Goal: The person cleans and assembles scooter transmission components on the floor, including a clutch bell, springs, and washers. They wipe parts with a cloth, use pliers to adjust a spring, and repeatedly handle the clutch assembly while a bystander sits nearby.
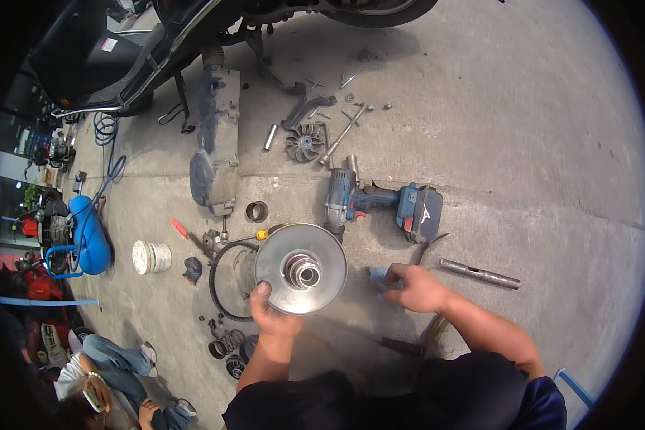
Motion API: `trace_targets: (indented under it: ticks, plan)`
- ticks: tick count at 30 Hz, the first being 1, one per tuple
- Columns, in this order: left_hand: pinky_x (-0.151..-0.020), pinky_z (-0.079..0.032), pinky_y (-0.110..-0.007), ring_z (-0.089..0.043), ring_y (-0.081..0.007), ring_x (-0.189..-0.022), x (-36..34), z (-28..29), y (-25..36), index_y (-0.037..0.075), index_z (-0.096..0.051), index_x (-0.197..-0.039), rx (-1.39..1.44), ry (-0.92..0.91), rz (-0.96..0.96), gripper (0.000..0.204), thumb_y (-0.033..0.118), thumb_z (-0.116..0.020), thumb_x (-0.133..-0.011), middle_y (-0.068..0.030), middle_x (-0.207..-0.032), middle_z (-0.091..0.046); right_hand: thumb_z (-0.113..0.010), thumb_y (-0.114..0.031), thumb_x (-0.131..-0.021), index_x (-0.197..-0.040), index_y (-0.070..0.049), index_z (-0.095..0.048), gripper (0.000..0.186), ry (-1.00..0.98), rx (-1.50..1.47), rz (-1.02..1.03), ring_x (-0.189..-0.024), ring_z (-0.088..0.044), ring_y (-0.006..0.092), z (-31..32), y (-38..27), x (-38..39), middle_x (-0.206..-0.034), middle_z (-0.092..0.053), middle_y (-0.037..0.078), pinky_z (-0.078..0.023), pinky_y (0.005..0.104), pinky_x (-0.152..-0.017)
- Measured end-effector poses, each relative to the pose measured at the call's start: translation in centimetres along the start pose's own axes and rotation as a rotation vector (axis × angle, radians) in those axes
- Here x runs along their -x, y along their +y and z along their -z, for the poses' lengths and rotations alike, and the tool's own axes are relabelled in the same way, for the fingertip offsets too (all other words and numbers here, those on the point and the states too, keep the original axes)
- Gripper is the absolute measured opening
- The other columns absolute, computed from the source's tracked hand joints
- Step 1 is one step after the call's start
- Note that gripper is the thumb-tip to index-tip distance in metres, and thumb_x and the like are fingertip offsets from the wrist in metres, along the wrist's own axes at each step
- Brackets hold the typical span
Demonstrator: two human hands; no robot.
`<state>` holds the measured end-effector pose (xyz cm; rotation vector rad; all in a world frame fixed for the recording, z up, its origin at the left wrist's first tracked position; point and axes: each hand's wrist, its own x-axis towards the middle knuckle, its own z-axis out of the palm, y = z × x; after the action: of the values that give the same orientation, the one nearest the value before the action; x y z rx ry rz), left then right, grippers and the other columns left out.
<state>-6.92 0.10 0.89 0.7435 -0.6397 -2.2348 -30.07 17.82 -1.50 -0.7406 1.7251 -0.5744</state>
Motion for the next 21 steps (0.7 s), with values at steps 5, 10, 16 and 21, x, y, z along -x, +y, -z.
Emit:
trace_targets:
  ticks: [5, 10, 16, 21]
  plan:
    - [-0.115, -0.048, -0.049, -0.060, -0.0353, -0.133, 0.1, -0.6, 0.3, -0.002, -0.044, -0.153, -0.082, -0.021, -0.057, 0.075, 0.032, -0.066, -0.090, -0.0218, -0.143, -0.059, -0.082, -0.028, -0.086, -0.123, -0.001, -0.071, 0.048, -0.081, 0.135, 0.097, -0.106, -0.073, 0.0361, 0.4, -0.2, -0.1, -0.114, -0.076, 0.021, -0.056, 0.0428, -0.094]
    - [-0.113, -0.048, -0.044, -0.060, -0.0316, -0.132, 0.2, -0.3, 0.6, -0.001, -0.042, -0.153, -0.236, -0.051, -0.096, 0.073, 0.035, -0.065, -0.094, -0.0207, -0.143, -0.058, -0.086, -0.032, -0.084, -0.127, 0.000, -0.069, 0.057, -0.014, 0.386, 0.286, -0.110, -0.072, 0.0400, -0.3, -0.4, 0.1, -0.115, -0.075, 0.022, -0.057, 0.0453, -0.097]
    - [-0.111, -0.049, -0.039, -0.060, -0.0259, -0.130, 0.6, 0.1, -0.7, -0.002, -0.041, -0.152, -0.329, 0.065, -0.093, 0.063, 0.039, -0.060, -0.107, -0.0184, -0.142, -0.058, -0.086, -0.035, -0.085, -0.136, 0.003, -0.058, 0.070, 0.162, 0.105, 0.368, -0.111, -0.072, 0.0422, -0.5, -2.2, 0.4, -0.117, -0.073, 0.025, -0.059, 0.0456, -0.095]
    - [-0.107, -0.049, -0.037, -0.060, -0.0205, -0.125, 1.5, -0.8, -2.4, -0.003, -0.043, -0.147, -0.359, 0.126, 0.016, 0.051, 0.032, -0.056, -0.112, -0.0153, -0.137, -0.060, -0.088, -0.036, -0.085, -0.142, 0.002, -0.051, 0.078, 0.187, 0.157, 0.522, -0.108, -0.074, 0.0403, -1.8, -4.3, -0.2, -0.118, -0.073, 0.026, -0.061, 0.0458, -0.093]
